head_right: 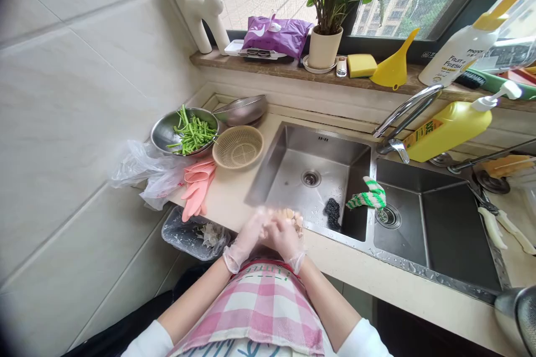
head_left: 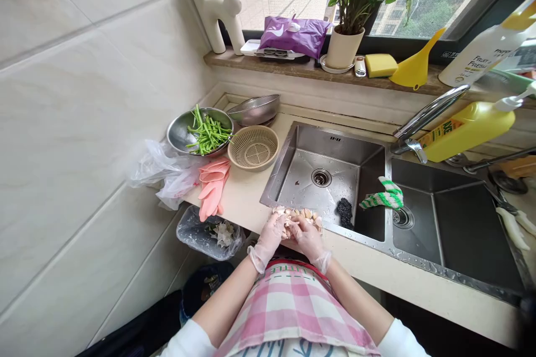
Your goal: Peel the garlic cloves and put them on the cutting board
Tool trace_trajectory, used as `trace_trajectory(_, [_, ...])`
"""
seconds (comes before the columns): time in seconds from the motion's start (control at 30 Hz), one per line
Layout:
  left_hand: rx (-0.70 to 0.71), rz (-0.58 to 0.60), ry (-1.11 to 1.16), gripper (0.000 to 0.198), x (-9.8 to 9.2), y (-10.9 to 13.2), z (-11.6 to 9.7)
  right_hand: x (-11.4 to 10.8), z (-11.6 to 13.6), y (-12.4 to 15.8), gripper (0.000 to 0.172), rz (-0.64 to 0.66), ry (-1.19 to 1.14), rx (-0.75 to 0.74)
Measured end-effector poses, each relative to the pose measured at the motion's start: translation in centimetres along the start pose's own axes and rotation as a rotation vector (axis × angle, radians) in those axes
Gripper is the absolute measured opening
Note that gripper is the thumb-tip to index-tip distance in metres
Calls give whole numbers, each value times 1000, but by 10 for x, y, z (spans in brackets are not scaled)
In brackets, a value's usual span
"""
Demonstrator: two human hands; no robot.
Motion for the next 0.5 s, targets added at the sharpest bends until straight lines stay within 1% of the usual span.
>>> trace_trajectory(0.1, [-21,37,-52,28,4,0,3,-3,-11,0,27,-61,-11,63])
trace_trajectory(0.17, [-25,40,-84,27,4,0,3,-2,-16,1,26,-65,-25,83])
trace_trajectory(0.33, [-4,-15,-197,27,-2,0,-1,7,-14,-2,22,-6,-83,57])
trace_trajectory(0.5, [14,-3,-331,30,3,3,-3,9,-16,-8,15,39,-38,104])
Point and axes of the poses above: each hand's wrist, its own y-axis away from the middle knuckle, its own x-axis out of the palm, z = x × y, the point moved 10 cm from there along -y, towards the middle knuckle, and after that the axes turned 12 degrees about -x, right-handed, at the moved point
